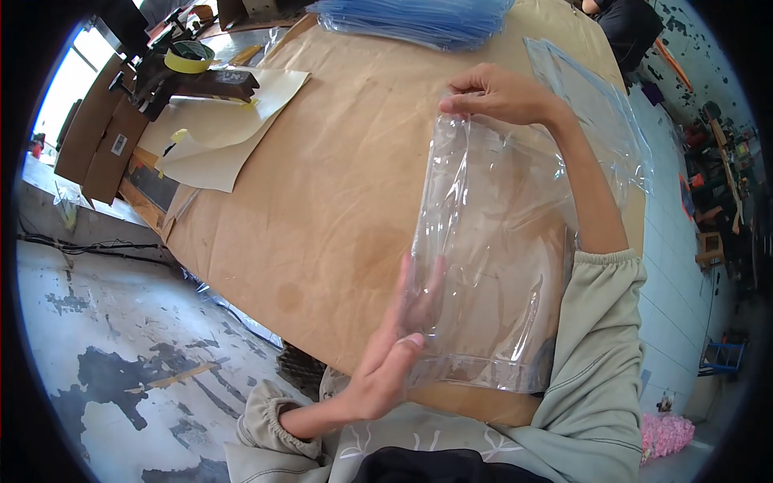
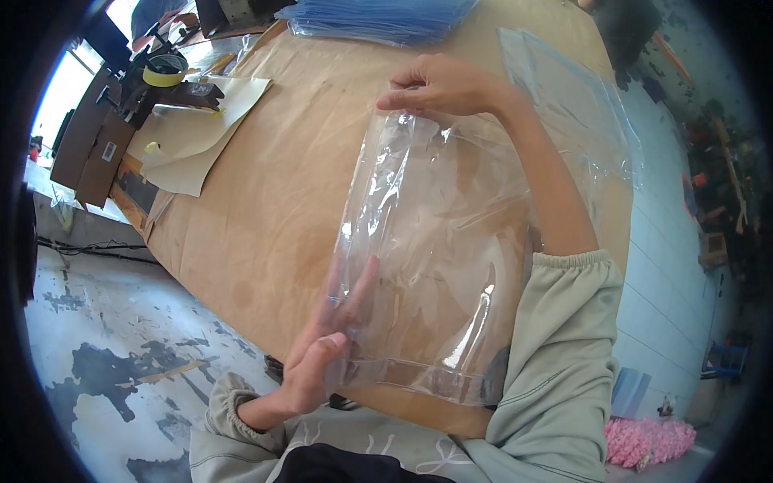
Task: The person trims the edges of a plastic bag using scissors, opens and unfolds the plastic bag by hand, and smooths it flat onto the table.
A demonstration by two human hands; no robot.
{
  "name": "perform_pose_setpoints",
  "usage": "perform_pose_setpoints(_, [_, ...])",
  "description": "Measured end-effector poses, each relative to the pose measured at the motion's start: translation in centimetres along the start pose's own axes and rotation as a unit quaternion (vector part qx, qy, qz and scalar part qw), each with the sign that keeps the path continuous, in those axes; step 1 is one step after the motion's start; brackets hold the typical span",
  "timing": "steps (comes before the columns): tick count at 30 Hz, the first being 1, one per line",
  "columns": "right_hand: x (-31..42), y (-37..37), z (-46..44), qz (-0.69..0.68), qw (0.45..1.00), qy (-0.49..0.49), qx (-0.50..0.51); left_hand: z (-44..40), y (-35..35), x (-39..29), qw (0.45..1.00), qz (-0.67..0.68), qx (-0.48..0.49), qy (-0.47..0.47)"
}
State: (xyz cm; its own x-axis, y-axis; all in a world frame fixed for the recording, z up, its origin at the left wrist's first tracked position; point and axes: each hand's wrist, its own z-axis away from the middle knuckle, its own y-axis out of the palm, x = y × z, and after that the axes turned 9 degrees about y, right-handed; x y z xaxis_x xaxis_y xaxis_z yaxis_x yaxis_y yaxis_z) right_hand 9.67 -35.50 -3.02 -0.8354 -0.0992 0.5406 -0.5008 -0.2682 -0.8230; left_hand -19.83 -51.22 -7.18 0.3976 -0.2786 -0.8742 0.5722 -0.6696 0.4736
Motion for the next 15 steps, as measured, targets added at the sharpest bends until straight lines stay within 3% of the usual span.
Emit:
perform_pose_setpoints(4, [-0.4,0.5,-0.1,-0.007,0.999,-0.036,-0.013,2.0,-0.1,-1.8,0.993,-0.091,-0.030,-0.064])
perform_pose_setpoints(7, [-0.3,1.0,0.0,-0.066,0.995,-0.075,-0.004,3.3,0.7,-1.3,0.990,-0.075,-0.115,-0.024])
perform_pose_setpoints(10, [-0.4,0.9,0.0,-0.110,0.992,-0.055,0.034,3.8,-0.3,-0.3,0.941,-0.339,-0.013,0.004])
perform_pose_setpoints(11, [-0.4,0.9,0.2,-0.136,0.988,-0.039,0.056,3.6,0.5,-0.3,0.948,-0.310,-0.074,0.008])
perform_pose_setpoints(15, [-1.5,1.1,-0.4,-0.166,0.982,-0.037,0.080,3.1,-0.2,-0.6,0.905,-0.420,0.006,0.064])
